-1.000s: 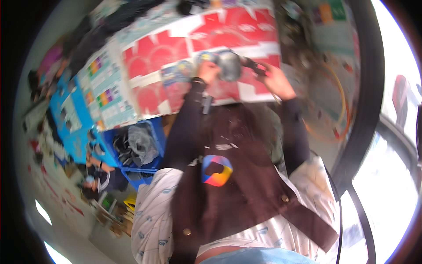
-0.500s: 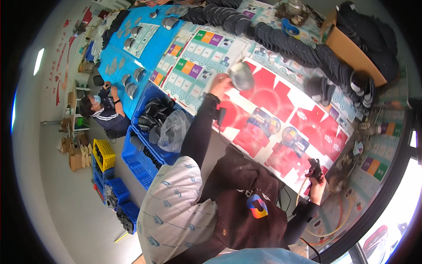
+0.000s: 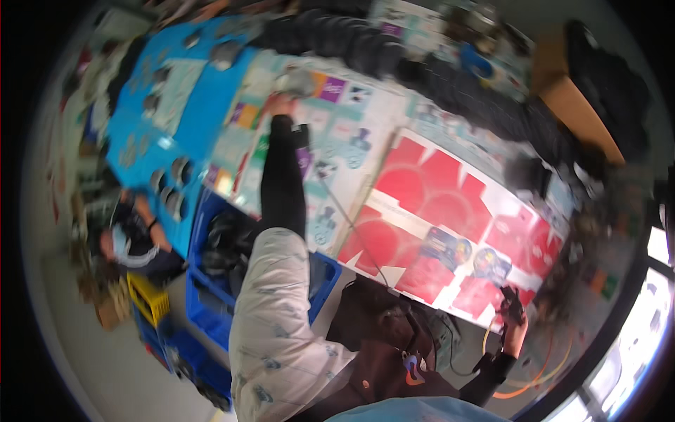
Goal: The worker uses a handheld grinding tool to polish the edges of metal shoe toe caps at a workstation.
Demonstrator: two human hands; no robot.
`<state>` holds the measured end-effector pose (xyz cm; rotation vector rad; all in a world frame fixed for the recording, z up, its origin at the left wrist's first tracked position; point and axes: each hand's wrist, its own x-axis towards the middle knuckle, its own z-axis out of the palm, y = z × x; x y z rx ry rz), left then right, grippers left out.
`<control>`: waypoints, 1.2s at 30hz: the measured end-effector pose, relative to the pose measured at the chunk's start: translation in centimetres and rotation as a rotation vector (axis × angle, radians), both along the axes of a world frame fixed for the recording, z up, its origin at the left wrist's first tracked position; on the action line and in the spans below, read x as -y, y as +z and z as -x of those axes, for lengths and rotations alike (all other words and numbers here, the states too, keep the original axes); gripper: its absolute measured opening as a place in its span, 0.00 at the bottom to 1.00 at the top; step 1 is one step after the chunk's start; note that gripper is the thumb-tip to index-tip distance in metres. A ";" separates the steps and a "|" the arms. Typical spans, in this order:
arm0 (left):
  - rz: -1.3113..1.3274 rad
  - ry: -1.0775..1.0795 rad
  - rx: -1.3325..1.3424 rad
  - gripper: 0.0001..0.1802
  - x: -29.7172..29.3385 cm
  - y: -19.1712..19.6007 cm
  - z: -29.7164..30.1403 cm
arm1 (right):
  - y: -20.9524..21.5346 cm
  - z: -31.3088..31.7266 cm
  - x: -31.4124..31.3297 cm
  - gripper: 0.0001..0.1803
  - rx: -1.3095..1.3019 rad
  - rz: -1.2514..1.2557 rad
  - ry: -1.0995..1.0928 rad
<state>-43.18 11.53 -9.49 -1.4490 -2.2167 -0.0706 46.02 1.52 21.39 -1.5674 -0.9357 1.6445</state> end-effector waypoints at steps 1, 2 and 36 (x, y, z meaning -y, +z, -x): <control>0.393 -0.051 0.108 0.20 -0.4 -0.9 3.4 | -0.1 0.1 0.2 0.24 0.184 -0.048 0.094; 0.489 -0.021 0.184 0.21 -0.8 -2.5 4.5 | 0.2 0.0 0.5 0.25 0.374 -0.079 0.175; 0.283 -0.325 1.494 0.19 -5.0 21.1 -64.4 | -0.9 -22.2 4.5 0.25 0.182 0.075 0.009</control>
